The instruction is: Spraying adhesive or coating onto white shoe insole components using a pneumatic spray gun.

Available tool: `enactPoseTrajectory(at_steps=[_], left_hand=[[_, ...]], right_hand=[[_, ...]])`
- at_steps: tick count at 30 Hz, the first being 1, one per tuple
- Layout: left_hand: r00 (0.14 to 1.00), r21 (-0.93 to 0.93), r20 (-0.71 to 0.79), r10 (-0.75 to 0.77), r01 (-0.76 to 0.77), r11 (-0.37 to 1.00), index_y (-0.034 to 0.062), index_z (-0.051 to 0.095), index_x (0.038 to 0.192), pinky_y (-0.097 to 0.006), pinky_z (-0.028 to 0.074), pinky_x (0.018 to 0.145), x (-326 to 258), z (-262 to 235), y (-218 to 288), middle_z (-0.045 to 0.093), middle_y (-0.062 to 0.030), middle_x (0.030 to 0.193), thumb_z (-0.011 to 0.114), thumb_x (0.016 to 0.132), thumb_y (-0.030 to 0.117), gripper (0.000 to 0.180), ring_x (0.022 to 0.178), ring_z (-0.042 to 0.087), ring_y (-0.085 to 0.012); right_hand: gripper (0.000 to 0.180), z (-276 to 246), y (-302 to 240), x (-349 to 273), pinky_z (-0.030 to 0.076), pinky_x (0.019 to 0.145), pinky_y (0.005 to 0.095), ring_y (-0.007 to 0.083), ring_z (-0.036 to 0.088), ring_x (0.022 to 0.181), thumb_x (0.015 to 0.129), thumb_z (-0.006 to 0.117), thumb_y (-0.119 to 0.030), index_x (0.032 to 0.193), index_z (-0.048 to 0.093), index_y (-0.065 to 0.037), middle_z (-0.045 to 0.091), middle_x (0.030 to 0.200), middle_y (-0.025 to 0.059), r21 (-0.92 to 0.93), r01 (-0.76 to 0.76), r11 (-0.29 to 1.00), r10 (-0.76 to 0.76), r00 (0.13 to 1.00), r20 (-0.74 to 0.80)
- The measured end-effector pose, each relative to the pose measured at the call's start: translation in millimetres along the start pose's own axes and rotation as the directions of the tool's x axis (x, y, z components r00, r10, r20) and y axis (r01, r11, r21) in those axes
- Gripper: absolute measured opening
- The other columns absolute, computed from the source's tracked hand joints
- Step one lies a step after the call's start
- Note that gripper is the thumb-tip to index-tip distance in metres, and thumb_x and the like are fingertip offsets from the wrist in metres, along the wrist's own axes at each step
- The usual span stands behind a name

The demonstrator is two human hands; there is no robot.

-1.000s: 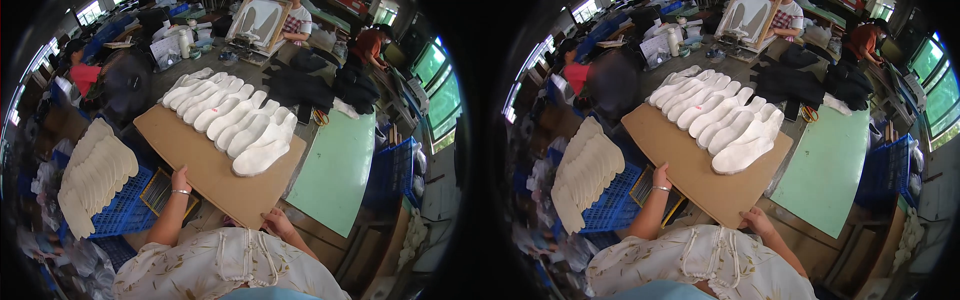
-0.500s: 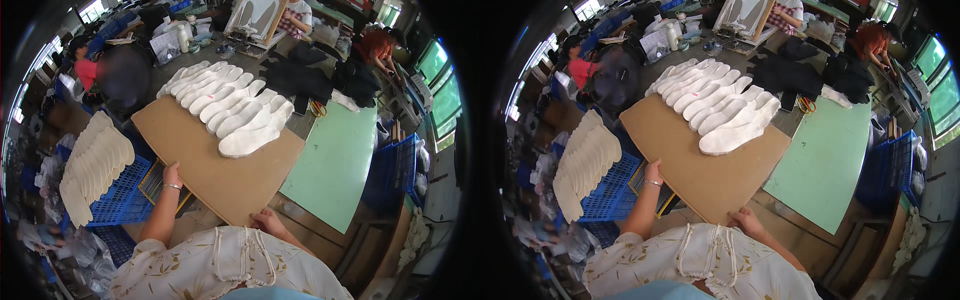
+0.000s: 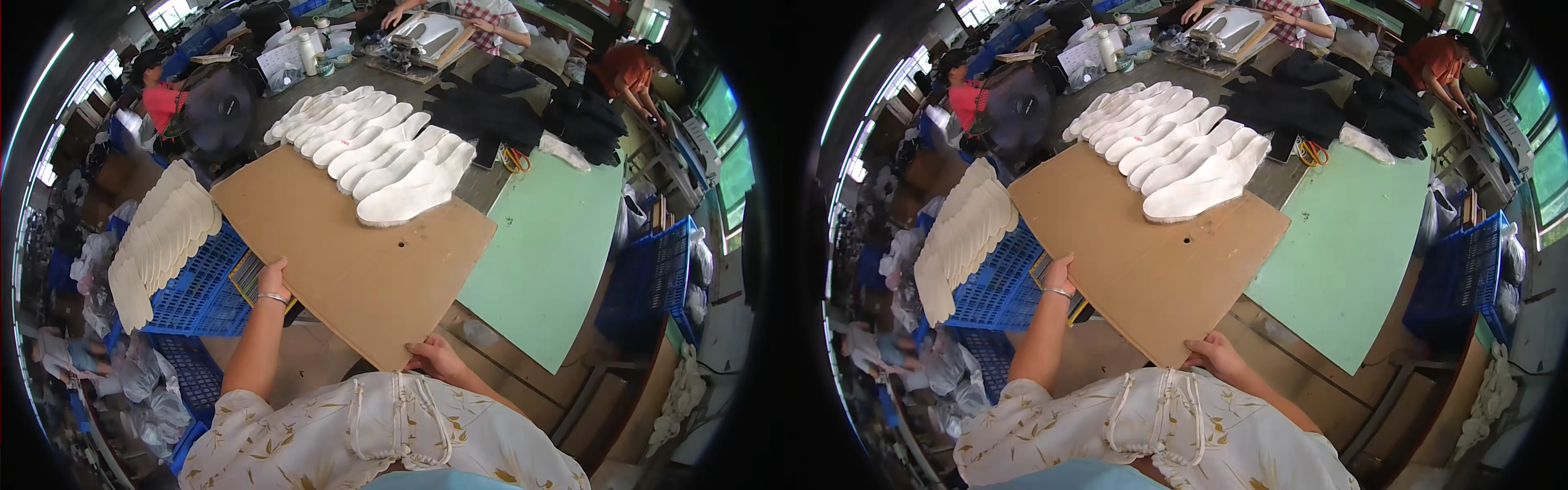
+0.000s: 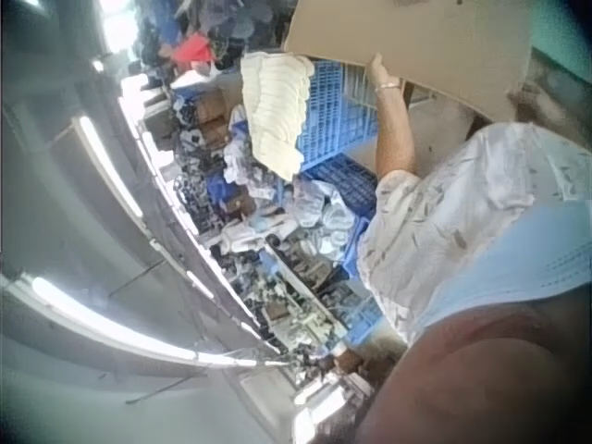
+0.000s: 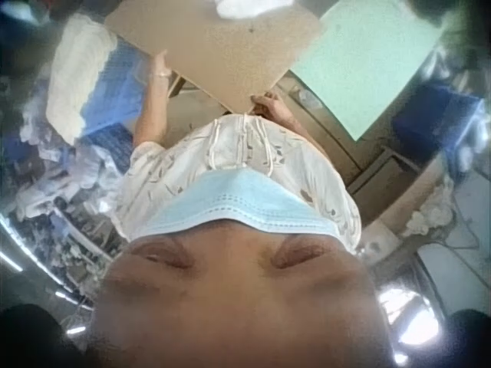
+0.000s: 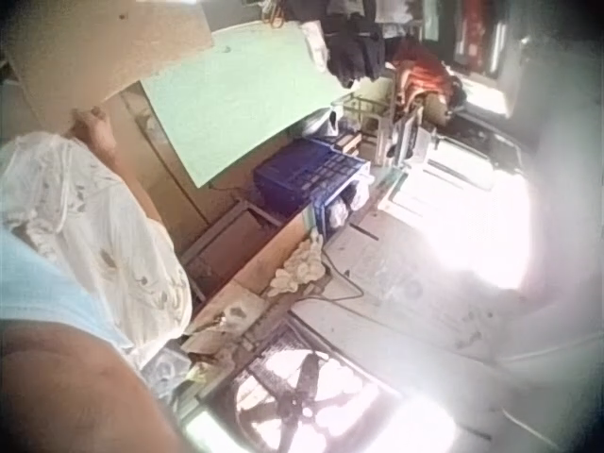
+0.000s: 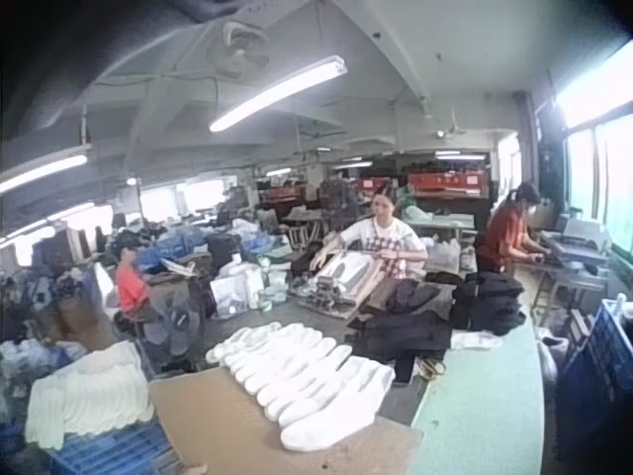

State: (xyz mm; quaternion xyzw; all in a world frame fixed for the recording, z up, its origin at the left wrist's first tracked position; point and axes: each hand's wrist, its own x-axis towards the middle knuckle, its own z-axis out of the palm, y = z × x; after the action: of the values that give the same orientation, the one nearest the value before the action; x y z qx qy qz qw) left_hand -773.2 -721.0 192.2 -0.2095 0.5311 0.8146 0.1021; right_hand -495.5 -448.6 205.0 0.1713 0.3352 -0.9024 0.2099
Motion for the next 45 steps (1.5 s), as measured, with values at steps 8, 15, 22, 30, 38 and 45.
enactPoseTrajectory(at_steps=[8, 15, 22, 30, 38, 45], left_hand=[[1.0, 0.046, -0.018, 0.016, -0.015, 0.999, -0.0068, 0.051, 0.107, -0.041, 0.051, 0.078, -35.2, 2.7, 24.4, 0.059, -0.0157, 0.103, 0.055, 0.076, -0.002, 0.031, 0.093, 0.06, -0.0284], [0.997, -0.034, 0.074, -0.009, 0.012, 0.999, -0.0055, 0.05, 0.111, -0.04, 0.05, 0.081, -135.3, -54.8, 13.6, 0.057, -0.0148, 0.107, 0.051, 0.081, -0.001, 0.03, 0.098, 0.058, -0.0271], [0.984, 0.08, 0.173, 0.04, -0.054, 0.995, -0.0031, 0.054, 0.101, -0.031, 0.053, 0.066, -201.4, -64.0, 32.5, 0.061, -0.0118, 0.097, 0.053, 0.083, 0.003, 0.018, 0.082, 0.063, -0.0208], [0.941, -0.018, 0.248, 0.229, -0.232, 0.973, 0.0005, 0.046, 0.117, -0.026, 0.05, 0.072, -350.1, -102.3, 24.9, 0.057, -0.0062, 0.106, 0.055, 0.081, 0.002, 0.037, 0.094, 0.058, -0.0152], [0.878, -0.078, 0.41, 0.248, -0.238, 0.968, 0.0001, 0.048, 0.116, -0.031, 0.04, 0.091, -456.8, -65.6, -59.9, 0.053, -0.0059, 0.113, 0.053, 0.082, 0.002, 0.035, 0.104, 0.052, -0.0178], [0.661, -0.026, 0.714, -0.23, 0.354, 0.935, 0.0045, 0.051, 0.117, -0.037, 0.047, 0.086, -499.7, 50.8, -144.9, 0.06, -0.0083, 0.109, 0.049, 0.087, 0.016, 0.031, 0.101, 0.057, -0.0219]], right_hand=[[0.021, 16.8, 25.4, -29.1, 0.055, 0.064, 0.0298, 0.0186, 0.065, 0.074, 0.087, 0.054, -0.011, 0.102, 0.057, 0.003, 0.065, 0.092, 0.0122, 0.109, 0.114, 0.987, -0.11, 0.993, -0.04], [0.027, 27.8, 91.7, -89.6, 0.054, 0.068, 0.0339, 0.0218, 0.065, 0.08, 0.087, 0.049, -0.012, 0.108, 0.052, 0.004, 0.063, 0.097, 0.0131, 0.148, 0.229, 0.962, -0.223, 0.973, -0.054], [0.033, 52.7, 124.7, -130.4, 0.053, 0.076, 0.0359, 0.0239, 0.062, 0.091, 0.085, 0.046, -0.011, 0.11, 0.05, 0.01, 0.059, 0.106, 0.0181, 0.253, 0.427, 0.868, -0.391, 0.903, -0.18], [0.044, 63.6, 150.0, -235.9, 0.048, 0.082, 0.0346, 0.0237, 0.06, 0.095, 0.079, 0.051, -0.02, 0.112, 0.052, 0.008, 0.06, 0.108, 0.0163, 0.02, 0.517, 0.856, -0.5, 0.836, -0.227], [0.047, -6.0, 158.0, -364.5, 0.048, 0.081, 0.0324, 0.0246, 0.061, 0.092, 0.07, 0.044, -0.016, 0.108, 0.053, 0.011, 0.061, 0.103, 0.0179, -0.092, 0.634, 0.768, -0.634, 0.731, -0.251], [0.04, -109.3, 212.8, -530.7, 0.045, 0.087, 0.0326, 0.0215, 0.059, 0.098, 0.077, 0.054, -0.013, 0.112, 0.054, 0.007, 0.061, 0.106, 0.0131, -0.19, 0.779, 0.597, -0.79, 0.53, -0.309]])
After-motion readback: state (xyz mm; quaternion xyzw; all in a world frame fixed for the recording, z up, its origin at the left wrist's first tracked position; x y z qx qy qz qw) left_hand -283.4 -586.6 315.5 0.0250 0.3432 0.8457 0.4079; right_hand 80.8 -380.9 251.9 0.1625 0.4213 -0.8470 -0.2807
